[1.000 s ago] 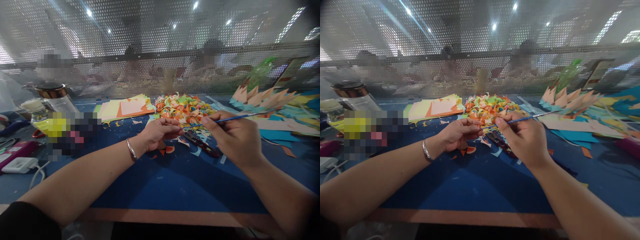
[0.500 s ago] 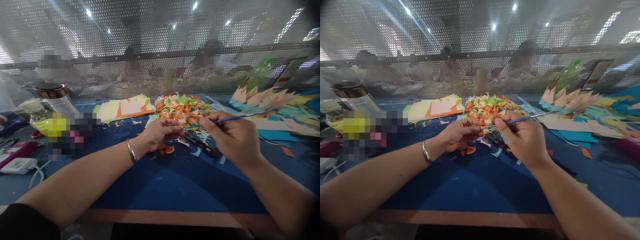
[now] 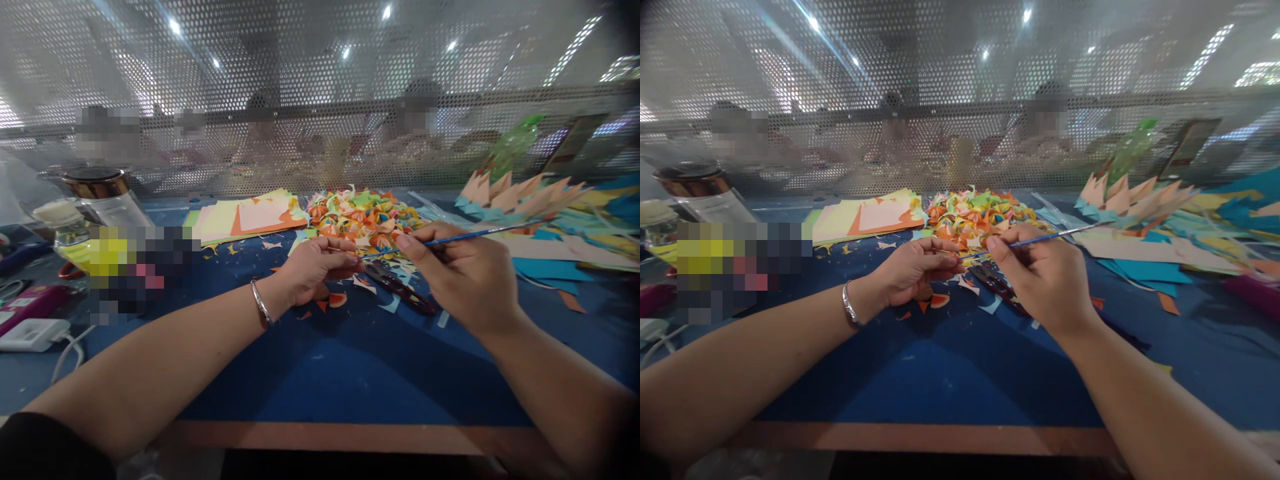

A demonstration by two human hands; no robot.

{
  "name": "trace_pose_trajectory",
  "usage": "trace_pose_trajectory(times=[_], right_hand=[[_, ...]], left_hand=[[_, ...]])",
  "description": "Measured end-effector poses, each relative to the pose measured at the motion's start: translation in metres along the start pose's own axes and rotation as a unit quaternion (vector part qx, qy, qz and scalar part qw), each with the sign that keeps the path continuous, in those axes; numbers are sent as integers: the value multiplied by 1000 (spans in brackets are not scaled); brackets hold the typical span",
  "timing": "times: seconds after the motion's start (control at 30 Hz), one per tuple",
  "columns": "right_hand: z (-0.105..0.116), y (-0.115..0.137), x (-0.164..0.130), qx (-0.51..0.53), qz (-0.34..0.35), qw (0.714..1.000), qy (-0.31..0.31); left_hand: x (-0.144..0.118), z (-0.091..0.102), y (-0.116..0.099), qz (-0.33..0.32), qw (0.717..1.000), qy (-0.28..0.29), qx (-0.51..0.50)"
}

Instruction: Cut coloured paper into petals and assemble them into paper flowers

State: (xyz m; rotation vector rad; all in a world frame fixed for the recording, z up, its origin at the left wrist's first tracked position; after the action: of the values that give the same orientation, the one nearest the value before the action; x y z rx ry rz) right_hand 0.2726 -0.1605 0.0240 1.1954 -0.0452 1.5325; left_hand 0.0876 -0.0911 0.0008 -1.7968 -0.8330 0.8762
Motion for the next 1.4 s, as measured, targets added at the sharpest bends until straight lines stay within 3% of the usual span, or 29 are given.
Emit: trace_pose_trajectory(times=[0.67, 0.87, 1.4], right_hand=[[-4, -13, -4, -5, 14, 1000, 2], [-4, -11, -2, -11, 16, 1000, -5], [-2, -6, -1, 5, 38, 999, -18]], left_hand=[[-2, -3, 0, -6, 1000, -18, -24], [-2, -1, 2, 1, 999, 5, -44], [-8, -6, -4, 21, 997, -21, -73]])
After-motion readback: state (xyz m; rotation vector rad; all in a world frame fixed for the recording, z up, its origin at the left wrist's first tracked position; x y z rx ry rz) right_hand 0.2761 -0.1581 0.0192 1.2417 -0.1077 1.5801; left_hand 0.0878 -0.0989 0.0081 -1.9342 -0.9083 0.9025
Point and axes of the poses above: each hand's wrist, its own x-axis towards the middle knuckle, its own z-axis out of the back of the hand, y = z × x, the point moved 2 cm from there along x, towards the middle knuckle, and after that the axes turned 1 degree about y, right-handed, at the moved point
